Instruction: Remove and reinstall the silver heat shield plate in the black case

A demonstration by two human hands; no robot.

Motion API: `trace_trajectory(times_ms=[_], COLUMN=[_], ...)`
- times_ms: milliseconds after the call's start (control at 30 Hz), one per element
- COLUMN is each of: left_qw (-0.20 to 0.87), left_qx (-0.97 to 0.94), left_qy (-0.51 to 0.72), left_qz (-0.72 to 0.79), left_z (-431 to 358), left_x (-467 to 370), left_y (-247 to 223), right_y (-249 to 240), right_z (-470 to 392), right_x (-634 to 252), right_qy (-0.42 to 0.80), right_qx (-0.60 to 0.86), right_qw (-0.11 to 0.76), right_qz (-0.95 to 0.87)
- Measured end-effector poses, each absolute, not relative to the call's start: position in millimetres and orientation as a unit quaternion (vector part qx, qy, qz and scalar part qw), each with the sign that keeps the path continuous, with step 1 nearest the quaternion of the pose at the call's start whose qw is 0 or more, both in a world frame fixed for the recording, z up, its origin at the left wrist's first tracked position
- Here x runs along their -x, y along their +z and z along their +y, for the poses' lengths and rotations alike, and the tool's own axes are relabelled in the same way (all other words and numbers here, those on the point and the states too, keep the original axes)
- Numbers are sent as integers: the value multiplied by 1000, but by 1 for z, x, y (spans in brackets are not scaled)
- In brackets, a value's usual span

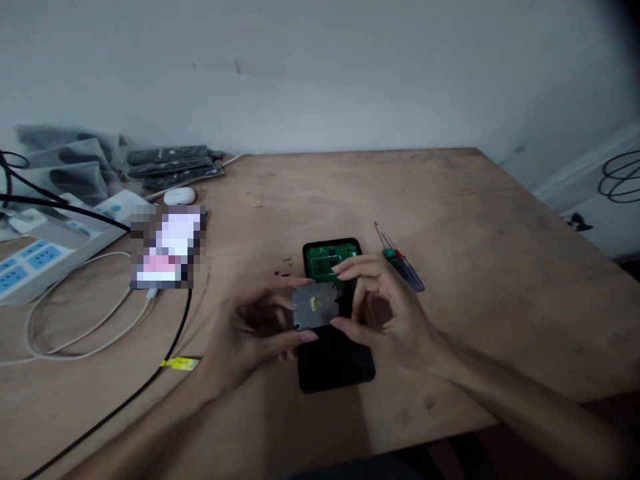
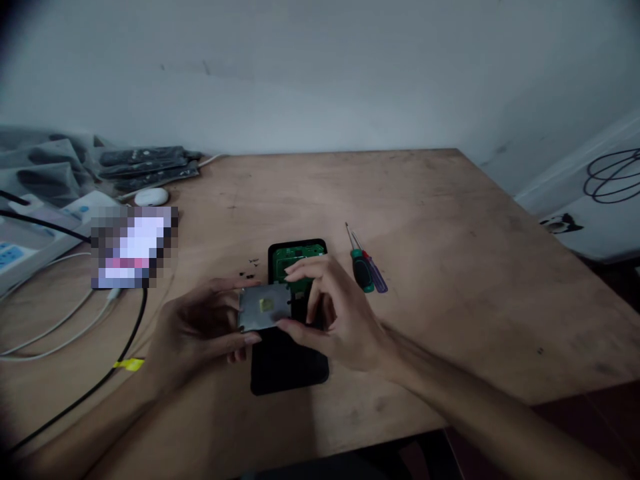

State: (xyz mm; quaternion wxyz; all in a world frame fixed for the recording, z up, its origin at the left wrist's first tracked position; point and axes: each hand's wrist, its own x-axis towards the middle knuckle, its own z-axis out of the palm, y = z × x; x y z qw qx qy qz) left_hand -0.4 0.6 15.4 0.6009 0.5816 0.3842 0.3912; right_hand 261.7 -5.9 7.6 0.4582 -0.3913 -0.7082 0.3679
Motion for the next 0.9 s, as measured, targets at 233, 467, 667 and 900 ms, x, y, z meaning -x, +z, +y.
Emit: trace_trajectory(times_ms=[233,467,667,900], left_qw=[601,610,584,594], left_qx=[-594,-611,-645,-612], left_qy=[413,382,367,392], left_qz=[340,330,329,344], left_z=[-3,-8,-14,-8], left_x=[-4,-5,-1,-1], left_y=[21,15,9,9], right_y=[7,7,12,20], right_z=[-8,-12,-11,-18], right_x=[-260,-254,-254,-258], right_qy=[310,272,285,448], right_qx=[357,330,323,366], right_qw=[387,384,403,416], right_qz=[-791,-818,-808,-702])
